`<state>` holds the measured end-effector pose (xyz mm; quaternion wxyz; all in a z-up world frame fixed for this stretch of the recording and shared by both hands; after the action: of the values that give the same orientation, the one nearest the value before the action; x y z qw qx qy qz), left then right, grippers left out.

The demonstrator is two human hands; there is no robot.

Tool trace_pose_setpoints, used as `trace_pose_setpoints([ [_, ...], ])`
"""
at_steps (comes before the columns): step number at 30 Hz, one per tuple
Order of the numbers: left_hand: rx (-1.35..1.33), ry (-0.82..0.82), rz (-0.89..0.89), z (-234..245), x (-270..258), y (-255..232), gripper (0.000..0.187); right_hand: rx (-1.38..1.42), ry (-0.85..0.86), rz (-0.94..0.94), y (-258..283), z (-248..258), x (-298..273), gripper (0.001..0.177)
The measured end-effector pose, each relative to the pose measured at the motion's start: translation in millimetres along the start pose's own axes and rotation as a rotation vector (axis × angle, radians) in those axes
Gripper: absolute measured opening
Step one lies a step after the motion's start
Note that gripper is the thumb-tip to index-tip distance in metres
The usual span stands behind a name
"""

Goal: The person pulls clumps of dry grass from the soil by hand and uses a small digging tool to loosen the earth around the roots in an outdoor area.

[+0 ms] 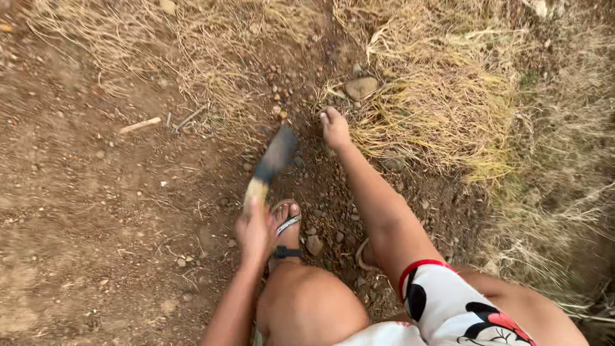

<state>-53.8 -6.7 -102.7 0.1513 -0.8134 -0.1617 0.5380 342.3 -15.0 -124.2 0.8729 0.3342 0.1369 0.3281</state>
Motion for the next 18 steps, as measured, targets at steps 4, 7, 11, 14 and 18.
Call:
trace_pose_setpoints([
  [4, 0.260, 0.006, -0.088, -28, 18, -8, 0.043, 0.120, -0.003, -0.293, -22, -19, -29, 0.017],
  [7, 0.377, -0.024, 0.009, 13, -2, -5, 0.050, 0.052, -0.037, -0.157, -5, -9, -35, 0.019],
  [11, 0.201, -0.014, 0.140, 53, -25, 16, 0.044, 0.004, 0.153, -0.492, 3, -2, -39, 0.025],
  [14, -0.199, 0.149, 0.136, -2, 20, 27, 0.035, 0.057, 0.159, -0.536, 17, -7, -27, 0.025],
  [18, 0.124, -0.086, 0.177, -14, 26, 20, 0.051, -0.130, 0.018, -0.354, 34, -11, -13, 0.025],
])
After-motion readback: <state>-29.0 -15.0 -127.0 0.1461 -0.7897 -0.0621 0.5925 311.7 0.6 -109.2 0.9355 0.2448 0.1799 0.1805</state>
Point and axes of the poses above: each hand's wrist, its own x-axis towards the middle knuckle, its own z-axis out of the back of the hand, y = z × x, the point moved 8 cm from there along x, towards the middle knuckle, and after that the axes turned 4 degrees about x, right-handed, at the moved point
